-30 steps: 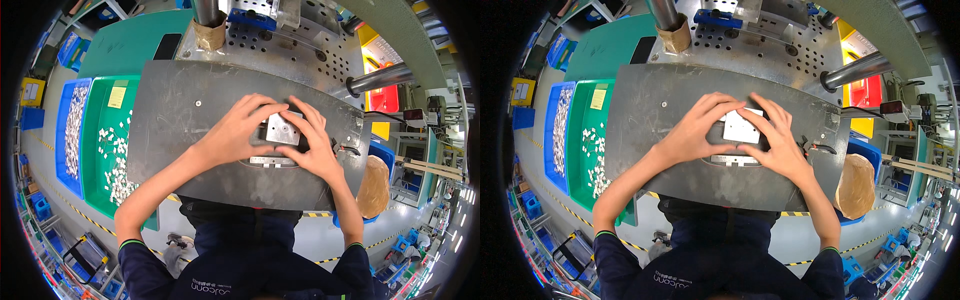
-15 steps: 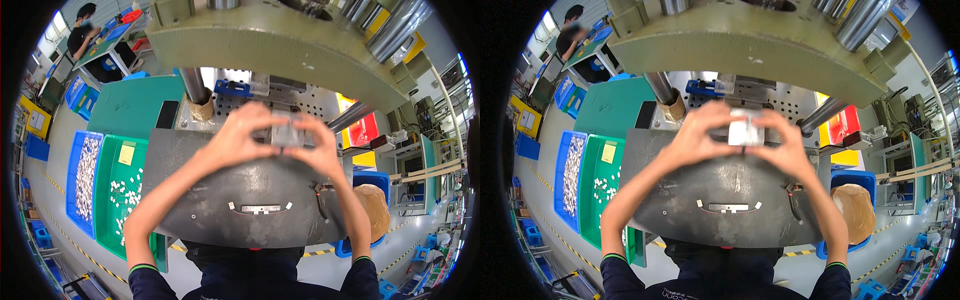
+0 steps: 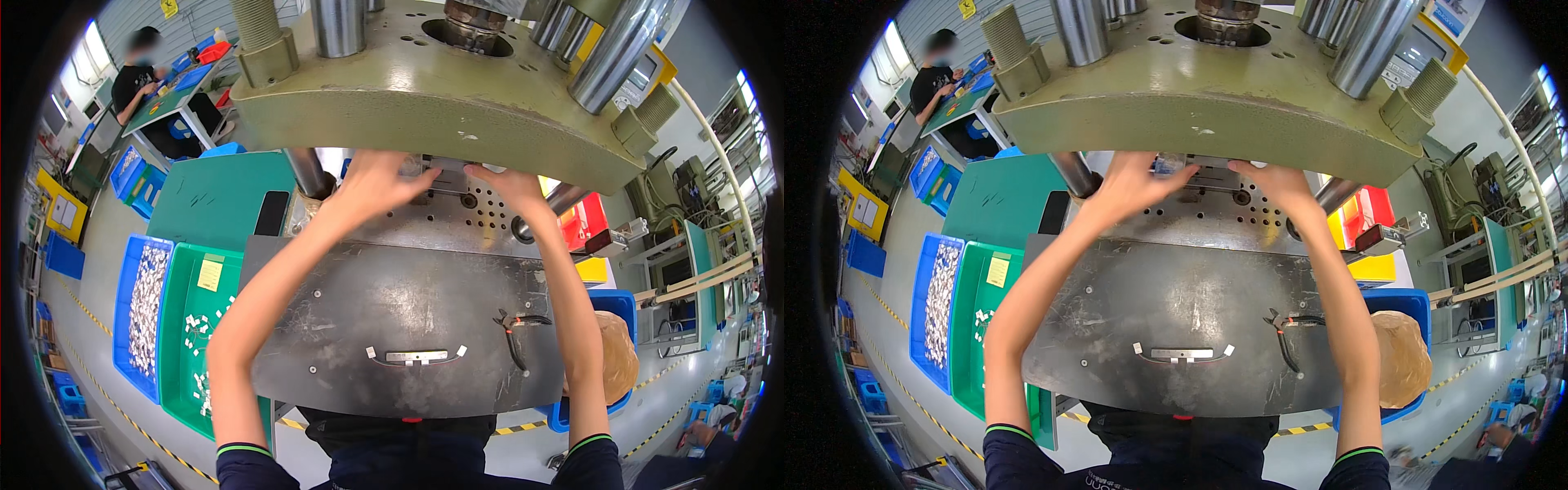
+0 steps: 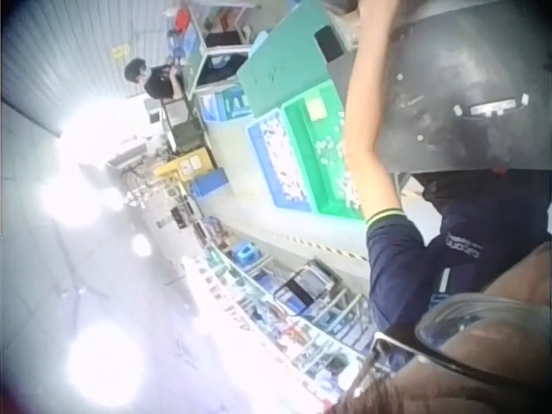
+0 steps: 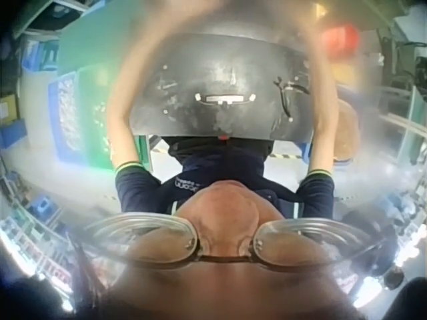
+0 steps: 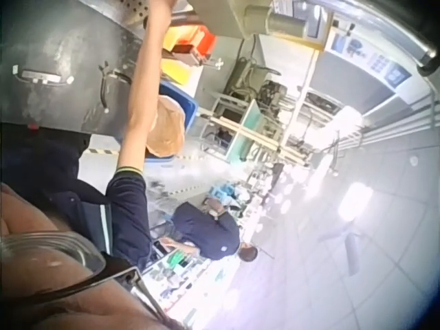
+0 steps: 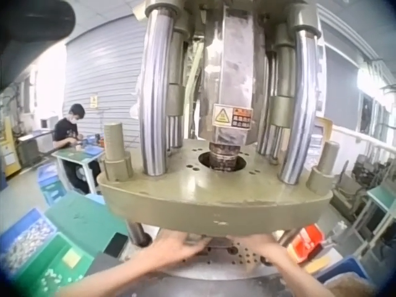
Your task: The person picks up a metal bar and wires from a tray, aligns them in a mold, and activates a press. They then remove the assembly, trim the wires with shears, and place the finished component into a bin.
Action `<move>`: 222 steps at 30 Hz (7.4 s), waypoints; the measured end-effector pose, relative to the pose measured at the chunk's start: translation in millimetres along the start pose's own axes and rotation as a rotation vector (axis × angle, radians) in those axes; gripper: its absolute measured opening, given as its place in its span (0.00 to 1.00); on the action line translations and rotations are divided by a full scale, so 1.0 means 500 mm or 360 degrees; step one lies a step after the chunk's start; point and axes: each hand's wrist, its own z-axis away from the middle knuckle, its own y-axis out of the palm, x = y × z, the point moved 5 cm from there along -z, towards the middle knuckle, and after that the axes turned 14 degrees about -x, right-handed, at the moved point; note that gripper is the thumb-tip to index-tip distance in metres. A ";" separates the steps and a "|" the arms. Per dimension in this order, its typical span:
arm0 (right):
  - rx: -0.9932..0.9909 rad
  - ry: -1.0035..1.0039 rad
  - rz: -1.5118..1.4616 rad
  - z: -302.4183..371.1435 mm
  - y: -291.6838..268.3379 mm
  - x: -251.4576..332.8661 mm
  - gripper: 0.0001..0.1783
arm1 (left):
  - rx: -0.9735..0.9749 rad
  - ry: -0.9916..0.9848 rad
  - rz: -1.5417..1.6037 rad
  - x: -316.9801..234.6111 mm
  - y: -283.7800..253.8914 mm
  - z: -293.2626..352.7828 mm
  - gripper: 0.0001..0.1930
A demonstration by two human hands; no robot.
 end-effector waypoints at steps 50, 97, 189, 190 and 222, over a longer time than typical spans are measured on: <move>0.0499 0.1057 0.0219 0.878 -0.241 0.018 0.15 | 0.0714 -0.1864 -0.0193 -0.243 -0.394 0.765 0.07; 0.0436 0.0024 -0.0300 0.624 -0.034 0.275 0.08 | 0.1136 -0.0595 0.0504 -0.300 -0.181 0.478 0.05; 0.1569 0.0552 -0.0063 0.528 -0.102 0.198 0.07 | -0.0162 -0.1058 0.0304 -0.277 -0.161 0.518 0.08; 0.1566 0.0557 -0.0064 0.536 -0.105 0.183 0.07 | -0.0156 -0.1057 0.0306 -0.277 -0.161 0.517 0.08; 0.0406 0.0187 -0.0475 0.538 -0.031 0.174 0.15 | -0.0151 -0.1221 0.0157 -0.287 -0.168 0.508 0.10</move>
